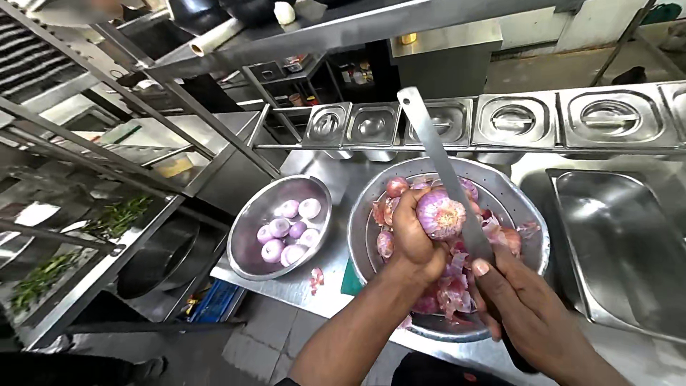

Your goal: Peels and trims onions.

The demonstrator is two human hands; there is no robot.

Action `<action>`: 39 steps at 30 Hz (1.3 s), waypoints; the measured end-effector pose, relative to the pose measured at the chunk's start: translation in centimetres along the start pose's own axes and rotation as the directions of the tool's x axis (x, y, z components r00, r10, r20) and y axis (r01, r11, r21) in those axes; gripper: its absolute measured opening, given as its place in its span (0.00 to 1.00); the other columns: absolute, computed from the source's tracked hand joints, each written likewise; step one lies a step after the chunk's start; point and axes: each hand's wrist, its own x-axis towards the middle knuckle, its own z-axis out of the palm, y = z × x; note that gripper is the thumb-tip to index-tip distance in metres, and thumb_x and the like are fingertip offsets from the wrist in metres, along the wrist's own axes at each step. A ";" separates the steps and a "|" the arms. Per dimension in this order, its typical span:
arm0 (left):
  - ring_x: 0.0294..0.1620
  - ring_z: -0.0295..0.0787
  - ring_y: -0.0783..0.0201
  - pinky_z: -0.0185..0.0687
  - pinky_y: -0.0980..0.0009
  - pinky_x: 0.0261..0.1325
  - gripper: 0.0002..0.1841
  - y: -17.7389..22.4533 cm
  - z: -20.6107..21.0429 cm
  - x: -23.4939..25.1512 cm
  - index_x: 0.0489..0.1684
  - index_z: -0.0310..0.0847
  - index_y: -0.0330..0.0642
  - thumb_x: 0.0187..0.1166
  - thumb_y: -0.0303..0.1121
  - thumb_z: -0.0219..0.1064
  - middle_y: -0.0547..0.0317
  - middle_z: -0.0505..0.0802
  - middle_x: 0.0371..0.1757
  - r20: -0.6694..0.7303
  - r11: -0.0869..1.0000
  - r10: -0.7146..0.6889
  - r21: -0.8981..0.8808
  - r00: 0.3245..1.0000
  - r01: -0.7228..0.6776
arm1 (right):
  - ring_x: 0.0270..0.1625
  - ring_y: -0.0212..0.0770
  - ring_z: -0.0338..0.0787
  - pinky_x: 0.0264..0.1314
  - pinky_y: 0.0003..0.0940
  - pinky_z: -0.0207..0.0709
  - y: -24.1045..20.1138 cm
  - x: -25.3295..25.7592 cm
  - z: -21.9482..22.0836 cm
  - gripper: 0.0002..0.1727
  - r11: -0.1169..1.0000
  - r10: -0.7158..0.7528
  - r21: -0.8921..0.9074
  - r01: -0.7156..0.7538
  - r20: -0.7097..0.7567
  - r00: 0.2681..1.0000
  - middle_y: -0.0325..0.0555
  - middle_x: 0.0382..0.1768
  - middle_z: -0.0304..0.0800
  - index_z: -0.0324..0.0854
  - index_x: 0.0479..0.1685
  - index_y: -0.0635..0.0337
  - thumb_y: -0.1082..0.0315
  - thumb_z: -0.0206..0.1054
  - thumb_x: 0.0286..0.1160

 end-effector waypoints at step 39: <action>0.24 0.85 0.70 0.81 0.74 0.26 0.28 -3.1 0.3 1.2 0.42 0.81 0.51 0.91 0.53 0.34 0.62 0.89 0.28 -0.130 0.981 -0.063 0.175 0.989 0.086 | 0.10 0.33 0.76 0.10 0.28 0.77 -1.9 1.5 0.2 0.19 0.806 0.268 0.452 -0.382 0.296 0.917 0.39 0.18 0.77 0.73 0.43 0.55 0.53 0.42 0.92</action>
